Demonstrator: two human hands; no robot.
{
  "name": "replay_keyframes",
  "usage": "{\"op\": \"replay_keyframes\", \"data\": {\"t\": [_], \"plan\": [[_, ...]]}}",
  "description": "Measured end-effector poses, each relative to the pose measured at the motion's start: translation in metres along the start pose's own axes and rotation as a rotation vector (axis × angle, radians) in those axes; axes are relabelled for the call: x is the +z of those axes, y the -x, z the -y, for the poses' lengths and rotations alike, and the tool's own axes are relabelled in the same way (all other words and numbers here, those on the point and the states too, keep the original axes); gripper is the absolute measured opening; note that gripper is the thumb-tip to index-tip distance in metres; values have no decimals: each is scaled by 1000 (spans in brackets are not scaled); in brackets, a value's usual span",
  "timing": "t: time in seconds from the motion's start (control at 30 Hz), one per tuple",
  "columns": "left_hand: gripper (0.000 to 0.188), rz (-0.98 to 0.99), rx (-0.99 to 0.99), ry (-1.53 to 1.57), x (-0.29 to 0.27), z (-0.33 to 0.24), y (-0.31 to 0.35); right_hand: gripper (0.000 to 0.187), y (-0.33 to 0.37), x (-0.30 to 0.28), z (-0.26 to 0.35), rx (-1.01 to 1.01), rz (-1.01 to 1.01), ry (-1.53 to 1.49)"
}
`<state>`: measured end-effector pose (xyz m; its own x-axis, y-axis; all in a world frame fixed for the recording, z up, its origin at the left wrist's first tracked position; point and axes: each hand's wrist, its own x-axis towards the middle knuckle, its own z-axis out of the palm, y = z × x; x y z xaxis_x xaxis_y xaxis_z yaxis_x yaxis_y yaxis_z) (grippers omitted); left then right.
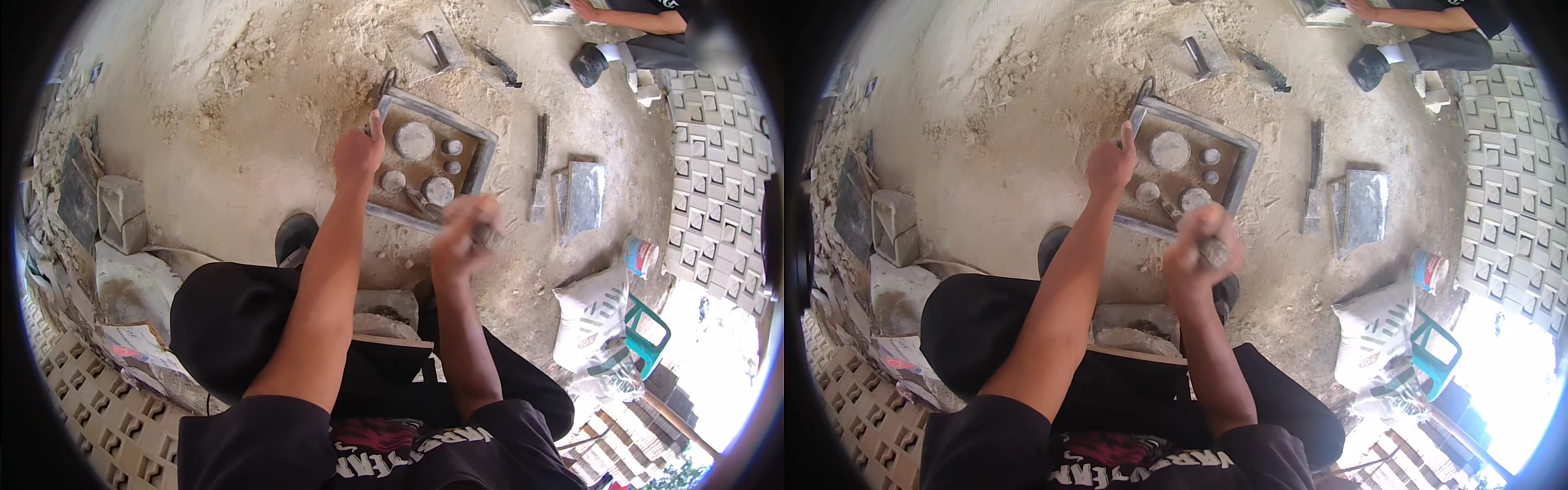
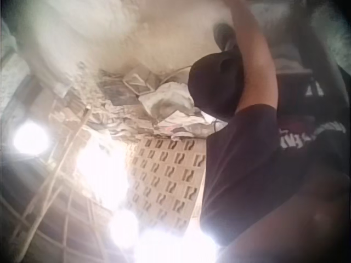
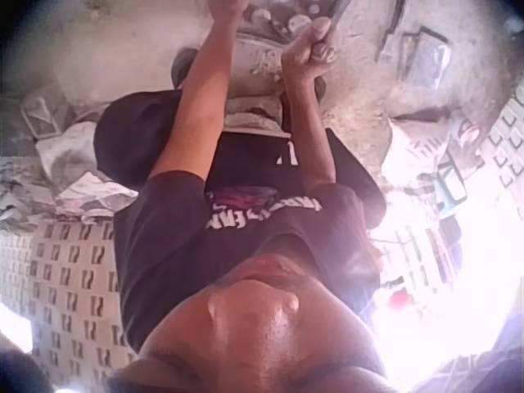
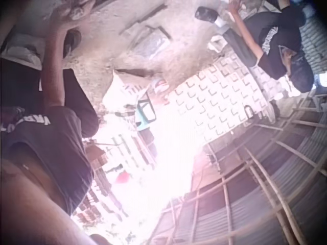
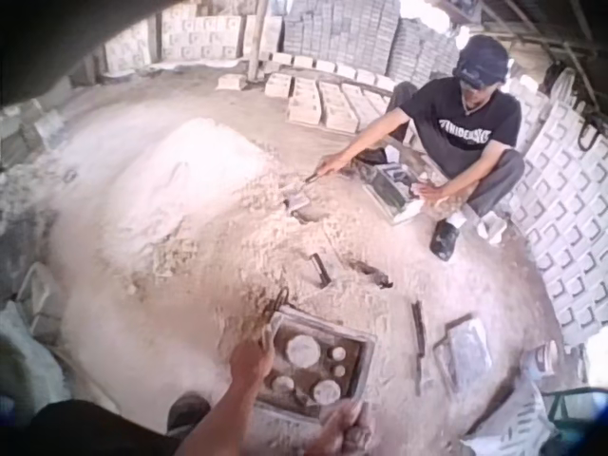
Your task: The person uses a wooden handle to tamp down and compress materials within circular molds inside a square frame on the ground.
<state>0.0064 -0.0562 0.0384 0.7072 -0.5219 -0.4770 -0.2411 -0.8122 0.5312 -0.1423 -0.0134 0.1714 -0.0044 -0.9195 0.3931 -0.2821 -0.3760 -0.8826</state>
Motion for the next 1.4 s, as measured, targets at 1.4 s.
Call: {"op": "replay_keyframes", "data": {"t": [1.4], "plan": [[80,-30,37,53,11,9,-8,40,-17,-14,6,77,561,-166]]}}
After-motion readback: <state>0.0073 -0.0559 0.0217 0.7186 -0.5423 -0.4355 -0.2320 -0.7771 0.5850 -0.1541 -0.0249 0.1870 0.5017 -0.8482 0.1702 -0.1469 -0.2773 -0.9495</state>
